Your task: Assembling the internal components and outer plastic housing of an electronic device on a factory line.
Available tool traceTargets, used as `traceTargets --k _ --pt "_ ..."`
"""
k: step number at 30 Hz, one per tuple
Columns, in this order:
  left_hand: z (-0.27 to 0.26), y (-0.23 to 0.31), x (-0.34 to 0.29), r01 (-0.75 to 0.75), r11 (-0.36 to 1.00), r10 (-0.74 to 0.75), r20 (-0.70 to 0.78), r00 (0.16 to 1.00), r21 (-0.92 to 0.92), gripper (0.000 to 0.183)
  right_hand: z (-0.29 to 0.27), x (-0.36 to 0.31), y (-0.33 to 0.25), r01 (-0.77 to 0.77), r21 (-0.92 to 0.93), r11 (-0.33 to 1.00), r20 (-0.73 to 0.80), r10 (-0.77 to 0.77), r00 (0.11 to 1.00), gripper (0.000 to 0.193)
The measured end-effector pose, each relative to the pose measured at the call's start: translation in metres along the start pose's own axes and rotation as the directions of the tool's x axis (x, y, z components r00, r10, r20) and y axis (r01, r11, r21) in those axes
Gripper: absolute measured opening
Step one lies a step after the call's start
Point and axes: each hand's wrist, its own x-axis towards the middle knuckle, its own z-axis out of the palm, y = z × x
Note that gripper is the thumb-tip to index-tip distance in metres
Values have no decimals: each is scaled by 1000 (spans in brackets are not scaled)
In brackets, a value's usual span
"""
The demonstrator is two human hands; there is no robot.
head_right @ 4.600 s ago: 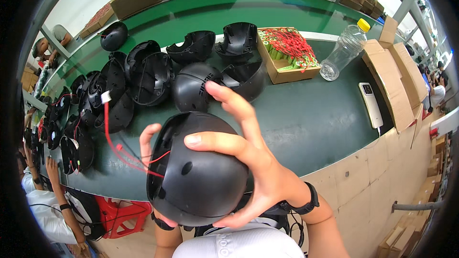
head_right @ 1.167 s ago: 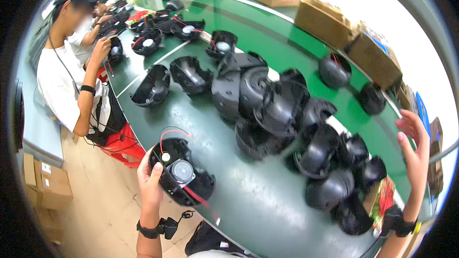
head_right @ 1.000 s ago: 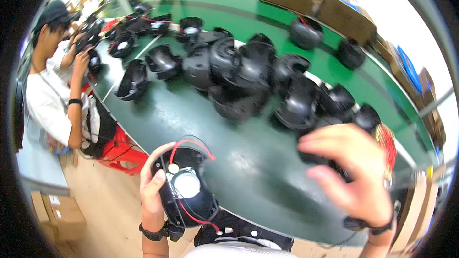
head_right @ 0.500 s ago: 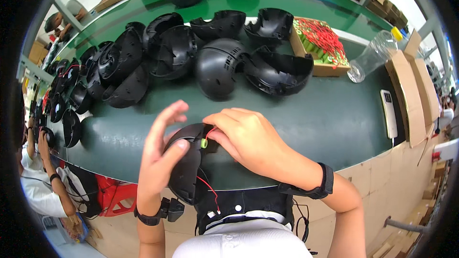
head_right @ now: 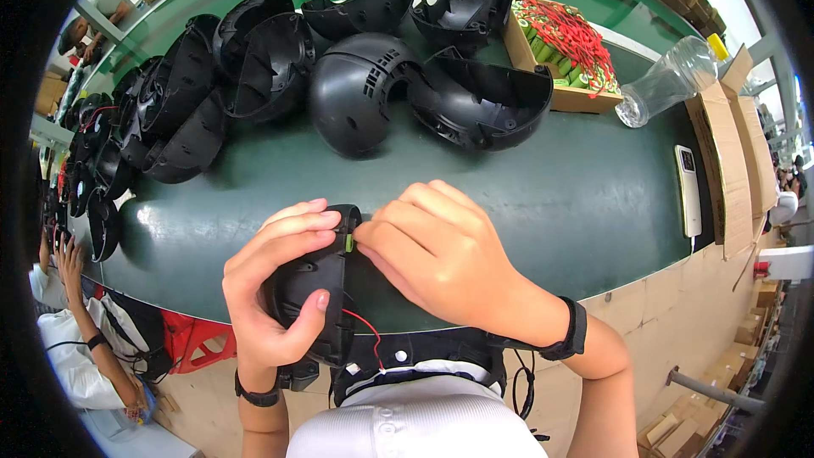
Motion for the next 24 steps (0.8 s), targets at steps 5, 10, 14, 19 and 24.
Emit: traceTargets --k 5,10,14,19,24 --pt "-1 -9 -2 -28 998 26 -49 998 -49 42 2 -7 -1 -352 292 889 94 340 936 20" --pt "-4 -20 -4 -67 993 62 -58 996 -96 45 4 -4 8 -182 176 968 54 175 983 18" --pt "-5 -22 -5 -46 992 36 -80 996 -122 45 7 -6 6 -113 166 980 -10 116 993 19" --pt "-4 -20 -4 -62 993 57 -52 997 -102 45 7 -4 12 -65 167 984 -72 78 994 20" --pt "-2 -14 -4 -45 997 41 -62 997 -55 44 0 -4 -1 -33 158 987 -23 37 999 16"
